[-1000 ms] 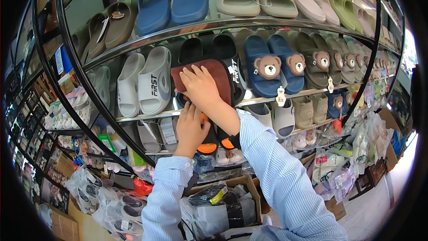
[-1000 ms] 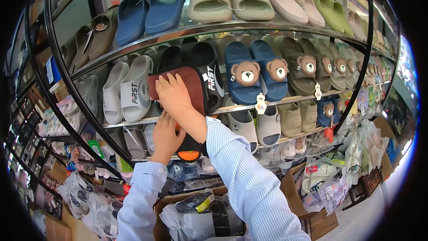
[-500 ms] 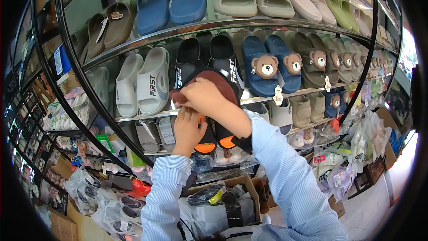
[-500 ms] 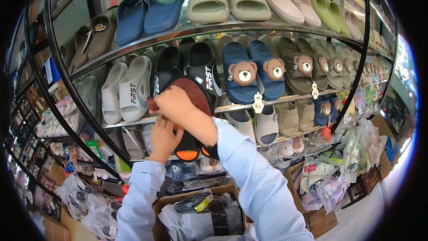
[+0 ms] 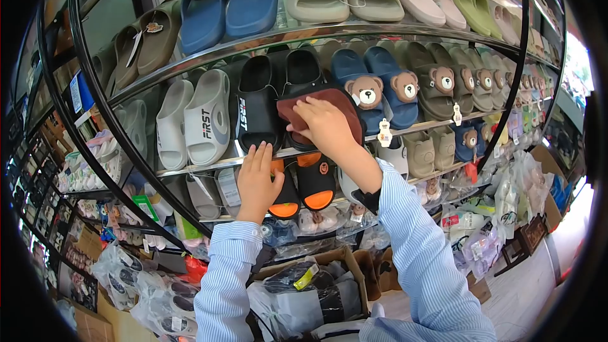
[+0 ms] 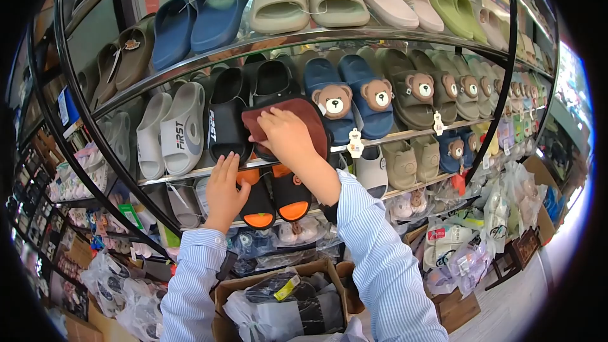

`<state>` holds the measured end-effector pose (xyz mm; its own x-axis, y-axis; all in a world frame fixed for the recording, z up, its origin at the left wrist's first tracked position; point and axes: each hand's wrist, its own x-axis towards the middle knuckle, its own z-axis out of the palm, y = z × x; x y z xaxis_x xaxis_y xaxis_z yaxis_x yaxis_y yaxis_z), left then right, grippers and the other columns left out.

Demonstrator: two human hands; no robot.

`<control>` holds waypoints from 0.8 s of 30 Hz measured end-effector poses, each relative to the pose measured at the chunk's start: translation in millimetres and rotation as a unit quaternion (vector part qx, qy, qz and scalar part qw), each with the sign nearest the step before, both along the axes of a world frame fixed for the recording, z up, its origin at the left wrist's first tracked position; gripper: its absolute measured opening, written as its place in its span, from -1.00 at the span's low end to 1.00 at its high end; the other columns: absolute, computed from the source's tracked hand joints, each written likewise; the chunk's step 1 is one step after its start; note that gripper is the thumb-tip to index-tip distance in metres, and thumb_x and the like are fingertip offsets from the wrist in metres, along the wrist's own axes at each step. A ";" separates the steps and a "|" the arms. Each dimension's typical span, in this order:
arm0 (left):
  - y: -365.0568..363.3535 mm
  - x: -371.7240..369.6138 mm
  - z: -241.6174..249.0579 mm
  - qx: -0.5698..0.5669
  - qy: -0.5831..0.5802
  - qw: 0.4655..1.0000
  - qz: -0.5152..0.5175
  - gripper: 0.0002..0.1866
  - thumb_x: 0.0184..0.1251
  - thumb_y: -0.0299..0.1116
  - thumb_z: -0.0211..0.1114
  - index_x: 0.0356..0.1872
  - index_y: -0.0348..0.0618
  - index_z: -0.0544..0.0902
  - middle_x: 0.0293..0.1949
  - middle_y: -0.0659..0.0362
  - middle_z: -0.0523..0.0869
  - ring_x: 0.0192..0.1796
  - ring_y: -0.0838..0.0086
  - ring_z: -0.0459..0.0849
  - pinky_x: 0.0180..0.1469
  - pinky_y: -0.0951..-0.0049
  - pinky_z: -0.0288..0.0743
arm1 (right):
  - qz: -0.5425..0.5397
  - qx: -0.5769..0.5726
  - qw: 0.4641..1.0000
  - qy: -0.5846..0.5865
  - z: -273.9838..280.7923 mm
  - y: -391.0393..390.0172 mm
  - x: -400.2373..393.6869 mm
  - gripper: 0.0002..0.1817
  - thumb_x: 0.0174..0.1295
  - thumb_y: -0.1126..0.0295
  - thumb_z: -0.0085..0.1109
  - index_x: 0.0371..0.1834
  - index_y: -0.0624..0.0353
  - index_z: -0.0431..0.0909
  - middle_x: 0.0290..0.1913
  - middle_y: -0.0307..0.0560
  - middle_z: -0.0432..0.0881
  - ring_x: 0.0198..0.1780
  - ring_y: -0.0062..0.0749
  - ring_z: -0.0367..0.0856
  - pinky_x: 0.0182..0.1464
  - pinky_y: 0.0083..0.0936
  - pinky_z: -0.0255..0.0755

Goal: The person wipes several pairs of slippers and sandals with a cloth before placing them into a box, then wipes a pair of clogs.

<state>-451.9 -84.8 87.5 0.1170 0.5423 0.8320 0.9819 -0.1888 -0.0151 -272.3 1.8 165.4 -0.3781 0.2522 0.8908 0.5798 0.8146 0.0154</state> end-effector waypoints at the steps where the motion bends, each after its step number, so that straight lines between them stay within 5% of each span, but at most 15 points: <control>1: -0.3 0.3 0.1 -0.001 0.000 1.000 -0.001 -0.43 -0.02 -0.39 0.25 0.15 -0.22 0.51 0.18 0.02 0.55 0.26 0.08 0.46 0.22 0.19 0.39 | 0.001 -0.015 1.000 -0.007 -4.7 -4.0 1.3 -0.54 -0.13 0.24 0.42 -0.12 0.20 0.62 -0.05 0.03 0.65 0.06 -0.13 0.59 0.08 -0.31 0.46; 6: -0.6 0.9 0.2 -0.001 -0.004 1.000 -0.004 -0.42 -0.02 -0.38 0.25 0.16 -0.22 0.51 0.17 0.01 0.55 0.26 0.08 0.46 0.23 0.19 0.39 | 0.003 -0.097 0.989 -0.111 6.7 -19.1 13.7 -0.62 -0.12 0.31 0.37 -0.19 0.20 0.61 -0.17 0.03 0.68 -0.11 -0.09 0.63 -0.07 -0.29 0.49; 9: -2.5 -0.1 1.5 -0.010 -0.001 1.000 -0.006 -0.42 -0.01 -0.37 0.25 0.16 -0.23 0.50 0.18 0.00 0.55 0.27 0.08 0.45 0.24 0.19 0.38 | 0.059 0.000 0.998 0.034 22.5 -23.5 20.9 -0.62 -0.13 0.39 0.37 -0.16 0.21 0.59 -0.17 0.05 0.67 -0.14 -0.05 0.62 -0.05 -0.24 0.48; 12: -4.7 -1.0 5.3 -0.023 -0.001 1.000 -0.011 -0.41 0.00 -0.36 0.25 0.17 -0.24 0.50 0.18 -0.01 0.54 0.28 0.08 0.45 0.25 0.19 0.37 | 0.070 0.143 0.984 0.085 32.3 -12.3 14.2 -0.56 -0.12 0.37 0.40 -0.11 0.25 0.57 -0.11 0.06 0.66 -0.04 -0.05 0.61 0.04 -0.24 0.47; 14: -6.5 -1.0 6.5 -0.030 -0.002 0.999 -0.013 -0.41 0.01 -0.36 0.24 0.17 -0.24 0.49 0.19 -0.01 0.54 0.28 0.08 0.45 0.25 0.19 0.37 | 0.038 0.138 0.989 0.047 27.2 -6.3 12.7 -0.51 -0.09 0.28 0.42 -0.08 0.28 0.56 -0.03 0.10 0.64 0.05 -0.04 0.58 0.12 -0.27 0.44; 16: -7.5 0.2 7.9 -0.039 -0.006 0.999 -0.012 -0.41 0.01 -0.35 0.24 0.18 -0.25 0.49 0.19 -0.02 0.54 0.28 0.07 0.45 0.26 0.19 0.37 | -0.001 -0.006 0.999 -0.038 15.3 0.1 8.2 -0.48 -0.05 0.21 0.40 -0.03 0.27 0.56 0.03 0.14 0.61 0.11 -0.01 0.55 0.17 -0.29 0.42; 18: -6.9 -1.6 7.3 -0.037 -0.012 0.999 -0.017 -0.40 0.01 -0.35 0.25 0.18 -0.26 0.49 0.19 -0.02 0.54 0.28 0.06 0.45 0.26 0.19 0.36 | 0.015 -0.012 0.999 -0.028 -0.6 7.3 10.7 -0.46 0.01 0.13 0.34 0.00 0.27 0.56 0.04 0.17 0.60 0.11 0.00 0.55 0.15 -0.27 0.43; 20: -6.5 -2.7 5.9 -0.040 -0.010 0.999 -0.022 -0.38 0.01 -0.35 0.26 0.21 -0.24 0.47 0.21 -0.02 0.51 0.30 0.08 0.42 0.28 0.20 0.34 | 0.041 -0.123 0.977 -0.170 0.8 2.6 19.7 -0.47 0.08 0.13 0.28 0.05 0.25 0.54 0.07 0.16 0.58 0.13 -0.03 0.54 0.15 -0.26 0.43; 22: -5.8 -3.4 4.3 -0.034 -0.010 0.999 -0.022 -0.38 0.01 -0.36 0.26 0.21 -0.24 0.46 0.22 -0.03 0.51 0.30 0.08 0.42 0.28 0.20 0.34 | 0.079 -0.117 0.974 -0.177 4.3 -8.3 26.5 -0.54 0.10 0.15 0.25 -0.03 0.26 0.59 0.00 0.15 0.62 0.06 -0.04 0.59 0.07 -0.27 0.46; 24: -5.8 -3.0 2.8 -0.033 -0.007 0.999 -0.028 -0.37 0.01 -0.36 0.27 0.22 -0.25 0.46 0.22 -0.03 0.51 0.30 0.07 0.41 0.29 0.20 0.33 | 0.051 -0.302 0.912 -0.273 11.3 -20.2 34.0 -0.62 0.09 0.17 0.25 -0.18 0.29 0.63 -0.15 0.15 0.67 -0.08 0.00 0.63 -0.04 -0.27 0.48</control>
<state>-454.9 -90.6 90.2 0.1372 0.5884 0.7968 0.9700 -0.2428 0.0122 -238.2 -18.4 176.7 -0.7727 0.5729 0.2734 0.5403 0.8196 -0.1905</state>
